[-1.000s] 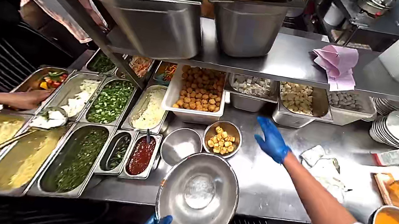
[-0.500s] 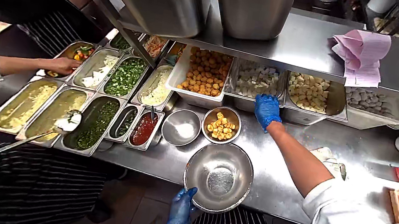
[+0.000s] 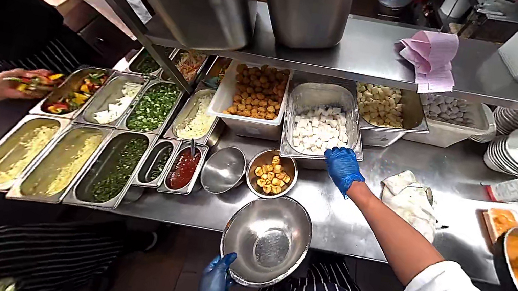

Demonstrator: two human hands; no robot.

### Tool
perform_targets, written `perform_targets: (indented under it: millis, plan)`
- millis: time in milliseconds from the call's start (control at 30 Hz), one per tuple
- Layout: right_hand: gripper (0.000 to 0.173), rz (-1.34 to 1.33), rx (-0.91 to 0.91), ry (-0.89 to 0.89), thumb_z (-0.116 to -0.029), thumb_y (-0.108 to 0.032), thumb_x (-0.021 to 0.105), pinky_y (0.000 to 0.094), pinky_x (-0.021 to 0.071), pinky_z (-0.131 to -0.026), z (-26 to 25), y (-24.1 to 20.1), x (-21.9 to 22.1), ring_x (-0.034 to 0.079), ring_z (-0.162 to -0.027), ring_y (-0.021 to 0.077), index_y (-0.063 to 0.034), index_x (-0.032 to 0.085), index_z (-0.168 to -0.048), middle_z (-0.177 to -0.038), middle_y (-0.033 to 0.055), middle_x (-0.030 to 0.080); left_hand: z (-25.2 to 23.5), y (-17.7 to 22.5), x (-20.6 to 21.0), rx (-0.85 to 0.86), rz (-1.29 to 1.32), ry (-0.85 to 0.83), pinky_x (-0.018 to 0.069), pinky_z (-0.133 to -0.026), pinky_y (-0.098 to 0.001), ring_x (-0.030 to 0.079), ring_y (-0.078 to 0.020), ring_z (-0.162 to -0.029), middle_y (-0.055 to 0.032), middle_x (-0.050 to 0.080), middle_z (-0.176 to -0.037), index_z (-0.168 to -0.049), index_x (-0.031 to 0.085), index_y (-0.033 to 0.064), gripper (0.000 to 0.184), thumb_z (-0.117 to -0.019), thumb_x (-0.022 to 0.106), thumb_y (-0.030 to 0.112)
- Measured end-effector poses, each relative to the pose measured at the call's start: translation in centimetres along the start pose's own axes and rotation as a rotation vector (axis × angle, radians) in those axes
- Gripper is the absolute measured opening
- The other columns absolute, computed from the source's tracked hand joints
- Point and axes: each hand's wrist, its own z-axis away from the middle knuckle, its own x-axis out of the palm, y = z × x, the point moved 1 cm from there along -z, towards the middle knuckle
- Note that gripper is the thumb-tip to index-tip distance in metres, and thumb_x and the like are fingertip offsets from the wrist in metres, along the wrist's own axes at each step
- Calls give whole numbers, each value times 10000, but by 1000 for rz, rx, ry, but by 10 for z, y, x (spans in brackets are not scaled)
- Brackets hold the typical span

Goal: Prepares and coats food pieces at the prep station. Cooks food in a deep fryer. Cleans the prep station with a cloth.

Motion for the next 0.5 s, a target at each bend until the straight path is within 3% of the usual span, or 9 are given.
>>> perform_targets:
  millis: [233, 367, 500]
  plan:
    - [91, 2, -212, 59, -947, -121, 645, 542, 524, -948, 77, 45, 0, 676, -946, 364, -80, 723, -974, -933, 152, 700, -17, -14, -36, -22, 1, -58, 609, -597, -421, 706, -247, -718, -152, 704, -864, -1072, 619, -13, 137, -986, 588, 89]
    - [85, -18, -297, 55, -923, -107, 689, 518, 504, -1042, 134, 98, -10, 678, -1022, 335, -107, 742, -990, -958, 122, 715, -28, -10, -38, -5, 23, -126, 616, -604, -413, 714, -247, -726, -161, 710, -876, -1090, 620, -24, 151, -1002, 579, 91]
    - [131, -16, -236, 5, -890, -110, 743, 527, 463, -1119, 199, 156, -27, 657, -1158, 328, -138, 765, -1016, -1077, 111, 727, -32, -9, -30, -31, -17, -191, 626, -618, -428, 728, -262, -749, -177, 724, -904, -1119, 632, -31, 199, -1030, 585, 140]
